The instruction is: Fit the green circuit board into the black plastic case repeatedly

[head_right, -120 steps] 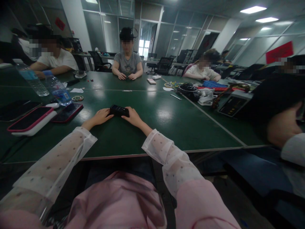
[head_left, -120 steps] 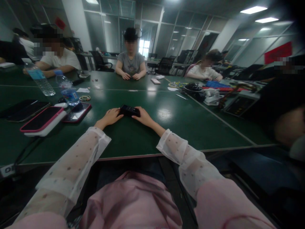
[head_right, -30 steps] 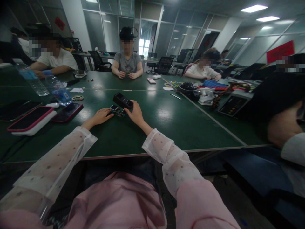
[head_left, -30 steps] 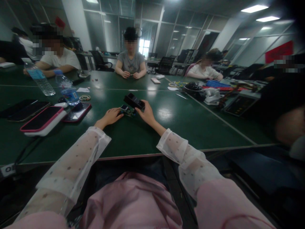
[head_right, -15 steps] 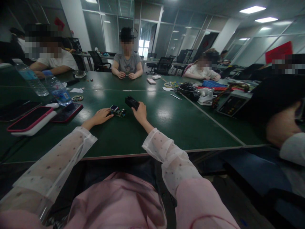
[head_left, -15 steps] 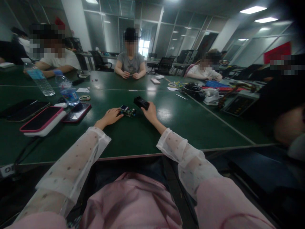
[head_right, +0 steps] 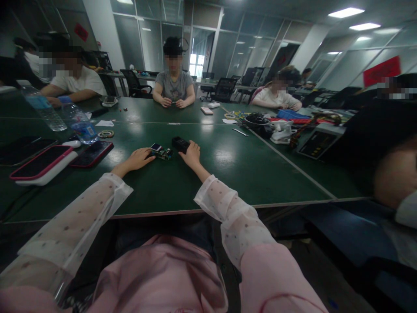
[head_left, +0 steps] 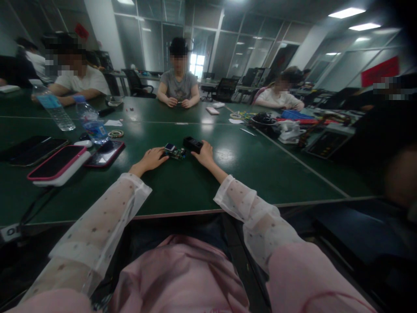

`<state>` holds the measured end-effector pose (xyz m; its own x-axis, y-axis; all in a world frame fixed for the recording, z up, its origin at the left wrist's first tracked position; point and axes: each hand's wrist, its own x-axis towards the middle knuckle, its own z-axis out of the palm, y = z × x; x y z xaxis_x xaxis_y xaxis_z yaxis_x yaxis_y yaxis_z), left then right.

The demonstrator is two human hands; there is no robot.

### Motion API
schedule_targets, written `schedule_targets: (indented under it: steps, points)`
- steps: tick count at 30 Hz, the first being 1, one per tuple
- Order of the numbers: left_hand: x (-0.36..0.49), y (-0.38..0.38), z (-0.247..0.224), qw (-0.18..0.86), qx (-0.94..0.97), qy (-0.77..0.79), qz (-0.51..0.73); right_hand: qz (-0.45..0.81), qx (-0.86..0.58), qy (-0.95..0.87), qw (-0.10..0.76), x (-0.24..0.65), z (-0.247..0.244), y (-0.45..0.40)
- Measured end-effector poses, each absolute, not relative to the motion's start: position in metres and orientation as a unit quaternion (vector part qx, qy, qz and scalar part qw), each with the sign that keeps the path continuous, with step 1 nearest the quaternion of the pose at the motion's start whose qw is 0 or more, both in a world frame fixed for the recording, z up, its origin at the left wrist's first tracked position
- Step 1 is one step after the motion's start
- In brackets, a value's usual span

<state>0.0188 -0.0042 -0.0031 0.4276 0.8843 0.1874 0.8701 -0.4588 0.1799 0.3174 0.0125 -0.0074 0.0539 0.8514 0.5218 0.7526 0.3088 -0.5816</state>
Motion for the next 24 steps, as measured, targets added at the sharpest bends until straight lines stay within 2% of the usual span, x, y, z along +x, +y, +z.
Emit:
schedule_targets:
  steps: [7, 12, 18, 24]
  points:
    - [0.0201, -0.0062, -0.0010, 0.027, 0.844, 0.521, 0.121, 0.058, -0.613, -0.684, 0.391, 0.3172, -0.0062, 0.0120]
    - [0.0205, -0.0083, 0.0008, 0.031, 0.842, 0.524, 0.125, 0.060, -0.590, -0.685, 0.423, 0.3187, -0.0083, 0.0137]
    - [0.0195, -0.0062, -0.0006, 0.032, 0.845, 0.521, 0.120, 0.051, -0.612, -0.683, 0.396, 0.3193, -0.0063, 0.0124]
    - [0.0194, -0.0067, -0.0015, 0.033, 0.841, 0.526, 0.124, 0.072, -0.591, -0.686, 0.419, 0.3209, -0.0045, 0.0135]
